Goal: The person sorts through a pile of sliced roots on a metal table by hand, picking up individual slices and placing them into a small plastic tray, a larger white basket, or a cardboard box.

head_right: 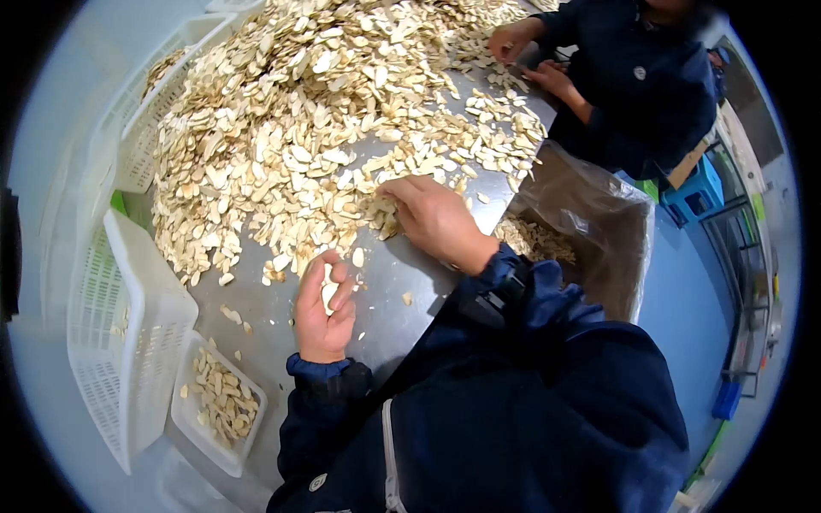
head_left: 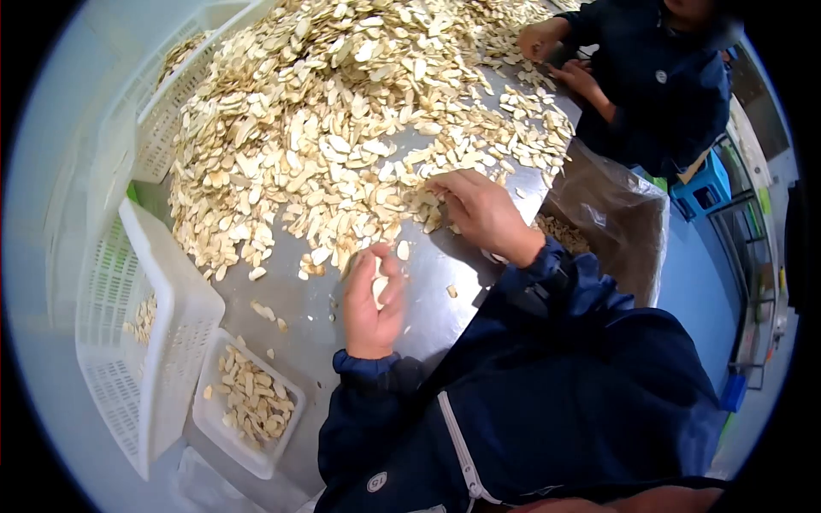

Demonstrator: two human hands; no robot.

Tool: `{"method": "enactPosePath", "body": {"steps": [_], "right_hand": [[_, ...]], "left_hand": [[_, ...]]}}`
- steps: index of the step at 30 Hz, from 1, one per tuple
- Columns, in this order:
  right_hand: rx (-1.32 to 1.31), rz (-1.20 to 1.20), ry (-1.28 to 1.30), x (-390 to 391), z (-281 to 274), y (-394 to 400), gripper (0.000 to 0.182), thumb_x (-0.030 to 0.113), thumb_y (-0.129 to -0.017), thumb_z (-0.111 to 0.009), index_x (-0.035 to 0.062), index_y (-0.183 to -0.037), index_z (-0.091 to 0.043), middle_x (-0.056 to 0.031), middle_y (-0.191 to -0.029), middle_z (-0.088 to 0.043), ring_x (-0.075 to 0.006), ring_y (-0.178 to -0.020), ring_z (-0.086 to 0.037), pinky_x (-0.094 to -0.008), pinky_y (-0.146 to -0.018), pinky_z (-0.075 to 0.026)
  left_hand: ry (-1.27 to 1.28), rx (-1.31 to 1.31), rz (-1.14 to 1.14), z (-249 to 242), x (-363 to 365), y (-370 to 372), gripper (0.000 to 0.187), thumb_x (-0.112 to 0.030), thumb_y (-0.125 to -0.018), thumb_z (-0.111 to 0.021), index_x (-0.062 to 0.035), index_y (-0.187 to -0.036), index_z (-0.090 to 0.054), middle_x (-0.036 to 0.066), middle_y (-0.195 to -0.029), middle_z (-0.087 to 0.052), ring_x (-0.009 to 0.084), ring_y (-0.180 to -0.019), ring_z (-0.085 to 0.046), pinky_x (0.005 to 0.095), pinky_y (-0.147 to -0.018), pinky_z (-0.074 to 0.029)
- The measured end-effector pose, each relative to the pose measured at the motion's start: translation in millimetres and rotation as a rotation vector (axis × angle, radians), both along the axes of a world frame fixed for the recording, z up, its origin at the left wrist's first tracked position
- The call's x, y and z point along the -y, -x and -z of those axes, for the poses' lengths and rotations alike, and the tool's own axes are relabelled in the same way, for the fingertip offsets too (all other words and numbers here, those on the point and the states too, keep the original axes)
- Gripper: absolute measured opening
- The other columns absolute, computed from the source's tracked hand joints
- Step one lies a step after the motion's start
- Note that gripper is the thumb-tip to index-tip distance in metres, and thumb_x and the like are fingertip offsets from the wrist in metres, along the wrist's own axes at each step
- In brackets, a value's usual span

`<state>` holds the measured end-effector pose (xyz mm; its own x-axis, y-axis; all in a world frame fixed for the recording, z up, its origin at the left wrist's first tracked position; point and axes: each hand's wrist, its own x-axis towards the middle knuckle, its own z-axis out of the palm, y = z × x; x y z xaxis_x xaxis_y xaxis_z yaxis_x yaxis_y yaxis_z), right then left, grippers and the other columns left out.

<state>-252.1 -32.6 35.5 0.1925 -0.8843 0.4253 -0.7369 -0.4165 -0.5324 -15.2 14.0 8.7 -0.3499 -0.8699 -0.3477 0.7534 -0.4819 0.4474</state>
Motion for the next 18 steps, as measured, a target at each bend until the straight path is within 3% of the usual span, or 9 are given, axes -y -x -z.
{"method": "enactPosePath", "body": {"steps": [2,4,6,9,14,18], "right_hand": [[-0.202,0.014,0.154,6,3,-2,0.031,0.004,-0.090,-0.067,0.0101,-0.120,-0.070,-0.0123,-0.117,-0.071,-0.0341,-0.110,-0.067,-0.0417,-0.092,-0.055],[-0.107,-0.144,0.058,-8,8,-13,0.038,0.014,-0.090,-0.070,0.0139,-0.128,-0.069,-0.0118,-0.135,-0.065,-0.0341,-0.130,-0.058,-0.0478,-0.108,-0.047],[-0.137,-0.398,0.070,-20,9,-28,0.037,0.022,-0.093,-0.071,0.0168,-0.130,-0.069,-0.0120,-0.137,-0.063,-0.0328,-0.133,-0.056,-0.0477,-0.111,-0.045],[-0.282,-0.495,0.147,-21,22,-24,0.036,0.027,-0.094,-0.072,0.0173,-0.128,-0.070,-0.0125,-0.139,-0.062,-0.0326,-0.136,-0.054,-0.0469,-0.112,-0.045],[-0.368,-0.034,0.201,9,18,41,0.036,0.022,-0.091,-0.073,0.0153,-0.126,-0.071,-0.0083,-0.137,-0.065,-0.0323,-0.131,-0.057,-0.0458,-0.108,-0.047],[-0.349,-0.312,0.102,-29,-7,47,0.033,0.031,-0.097,-0.070,0.0157,-0.126,-0.069,-0.0099,-0.138,-0.063,-0.0323,-0.137,-0.053,-0.0466,-0.113,-0.045]], "left_hand": [[0.008,-0.021,-0.033,8,2,-4,0.024,-0.028,-0.108,-0.057,-0.0073,-0.119,-0.061,0.000,-0.093,-0.058,0.0050,-0.061,-0.048,0.0189,-0.044,-0.031],[0.029,-0.122,-0.084,12,5,-7,0.023,-0.027,-0.110,-0.053,-0.0072,-0.119,-0.060,0.000,-0.093,-0.056,0.0057,-0.061,-0.047,0.0183,-0.042,-0.032],[0.055,-0.220,-0.143,16,5,-10,0.022,-0.025,-0.112,-0.050,-0.0062,-0.121,-0.058,0.002,-0.093,-0.054,0.0077,-0.062,-0.046,0.0174,-0.039,-0.033],[0.043,-0.212,-0.175,14,6,-13,0.020,-0.022,-0.111,-0.049,-0.0062,-0.121,-0.058,0.002,-0.093,-0.053,0.0079,-0.062,-0.046,0.0184,-0.039,-0.032],[0.036,-0.141,-0.149,12,5,-11,0.021,-0.027,-0.109,-0.055,-0.0095,-0.120,-0.060,-0.001,-0.091,-0.056,0.0061,-0.061,-0.047,0.0187,-0.042,-0.031],[0.013,-0.104,-0.132,9,4,-8,0.019,-0.026,-0.108,-0.057,-0.0099,-0.118,-0.061,-0.001,-0.090,-0.057,0.0058,-0.061,-0.047,0.0193,-0.045,-0.032]]}}
